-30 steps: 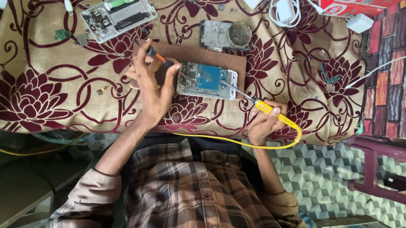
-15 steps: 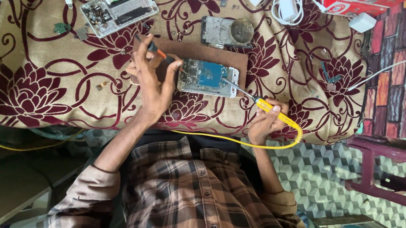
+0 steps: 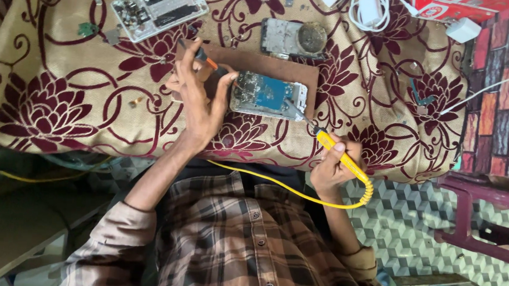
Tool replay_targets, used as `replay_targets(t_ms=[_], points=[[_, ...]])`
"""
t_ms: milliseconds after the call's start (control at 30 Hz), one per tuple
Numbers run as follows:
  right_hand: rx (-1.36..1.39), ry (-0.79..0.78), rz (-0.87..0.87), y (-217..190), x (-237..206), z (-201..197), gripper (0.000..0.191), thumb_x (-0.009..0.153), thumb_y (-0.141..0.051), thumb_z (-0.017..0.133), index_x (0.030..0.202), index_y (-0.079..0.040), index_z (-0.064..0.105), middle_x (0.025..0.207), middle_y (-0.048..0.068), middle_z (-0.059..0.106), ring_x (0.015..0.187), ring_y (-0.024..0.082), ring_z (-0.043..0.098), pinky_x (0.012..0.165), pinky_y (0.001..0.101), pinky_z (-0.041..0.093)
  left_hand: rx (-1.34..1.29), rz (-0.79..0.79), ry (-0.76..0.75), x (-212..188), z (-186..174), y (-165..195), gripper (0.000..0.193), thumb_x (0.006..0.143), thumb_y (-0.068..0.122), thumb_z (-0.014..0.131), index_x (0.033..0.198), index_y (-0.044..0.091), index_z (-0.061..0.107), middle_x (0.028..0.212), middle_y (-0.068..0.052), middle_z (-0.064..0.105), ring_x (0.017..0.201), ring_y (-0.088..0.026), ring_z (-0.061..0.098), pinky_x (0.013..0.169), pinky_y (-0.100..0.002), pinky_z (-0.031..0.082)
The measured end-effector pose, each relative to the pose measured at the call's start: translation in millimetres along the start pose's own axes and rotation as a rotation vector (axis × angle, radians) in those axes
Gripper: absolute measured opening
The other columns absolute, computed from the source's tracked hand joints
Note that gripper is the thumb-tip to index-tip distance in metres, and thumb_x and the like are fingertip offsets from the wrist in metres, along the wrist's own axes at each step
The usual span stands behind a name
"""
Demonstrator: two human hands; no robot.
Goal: The person uses a soldering iron and a screwdriver to work on a disassembled mobile phone circuit board. They repeatedly apply heat to specific points on the board while holding it steady.
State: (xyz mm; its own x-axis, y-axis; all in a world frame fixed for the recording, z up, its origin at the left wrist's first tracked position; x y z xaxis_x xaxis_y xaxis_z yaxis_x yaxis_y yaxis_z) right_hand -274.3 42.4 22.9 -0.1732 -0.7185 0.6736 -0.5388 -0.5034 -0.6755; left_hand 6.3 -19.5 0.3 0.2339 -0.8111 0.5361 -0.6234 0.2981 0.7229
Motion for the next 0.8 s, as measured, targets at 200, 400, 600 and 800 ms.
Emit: replay_targets(t_ms=[200, 400, 600, 800], points=[[-0.164, -0.101, -0.153, -18.1, 31.4, -3.6, 0.028, 0.113, -0.017, 0.05, 0.092, 0.0, 0.057, 0.078, 0.011, 0.068, 0.062, 0.015, 0.062, 0.057, 0.0307, 0.046, 0.01, 0.015, 0.049, -1.5, 5.2, -2.7, 0.076, 0.108, 0.046, 0.069, 0.161, 0.011, 0.027, 0.11, -0.002, 0.062, 0.101, -0.015, 0.047, 0.097, -0.04, 0.023], [-0.16, -0.251, -0.04, -20.2, 56.2, -3.3, 0.027, 0.112, -0.016, 0.053, 0.091, 0.001, 0.054, 0.083, 0.012, 0.071, 0.058, 0.013, 0.055, 0.054, 0.0302, 0.041, -0.014, 0.033, 0.05, 0.5, 7.7, -5.5, 0.077, 0.109, 0.044, 0.071, 0.16, 0.01, 0.026, 0.104, 0.003, 0.068, 0.099, -0.015, 0.049, 0.096, -0.041, 0.023], [0.192, -0.036, 0.218, 0.4, 63.9, 2.0, 0.027, 0.115, -0.021, 0.051, 0.097, -0.001, 0.051, 0.077, 0.008, 0.062, 0.051, 0.011, 0.048, 0.047, 0.0258, 0.035, -0.006, 0.006, 0.046, 1.9, 8.2, -3.9, 0.078, 0.105, 0.044, 0.072, 0.159, 0.008, 0.027, 0.103, 0.001, 0.067, 0.099, -0.016, 0.048, 0.098, -0.041, 0.023], [0.814, 0.267, 0.581, 38.7, 52.3, -6.0, 0.038, 0.109, -0.039, 0.052, 0.098, -0.003, 0.056, 0.07, 0.003, 0.058, 0.052, 0.012, 0.047, 0.056, 0.0295, 0.045, -0.024, -0.018, 0.012, 4.6, 3.0, 1.4, 0.075, 0.106, 0.04, 0.073, 0.158, 0.008, 0.028, 0.104, 0.006, 0.072, 0.1, -0.016, 0.049, 0.098, -0.042, 0.023]])
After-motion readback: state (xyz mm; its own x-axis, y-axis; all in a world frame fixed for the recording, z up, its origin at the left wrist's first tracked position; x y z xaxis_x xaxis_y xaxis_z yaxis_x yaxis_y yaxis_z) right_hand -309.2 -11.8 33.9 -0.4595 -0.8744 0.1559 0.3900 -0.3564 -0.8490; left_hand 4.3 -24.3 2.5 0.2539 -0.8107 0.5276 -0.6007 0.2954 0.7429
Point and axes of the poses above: each hand's wrist, its own x-axis towards the middle knuckle, its own z-axis out of the palm, y = z × x, the point moved 2 cm from there along x, towards the middle knuckle
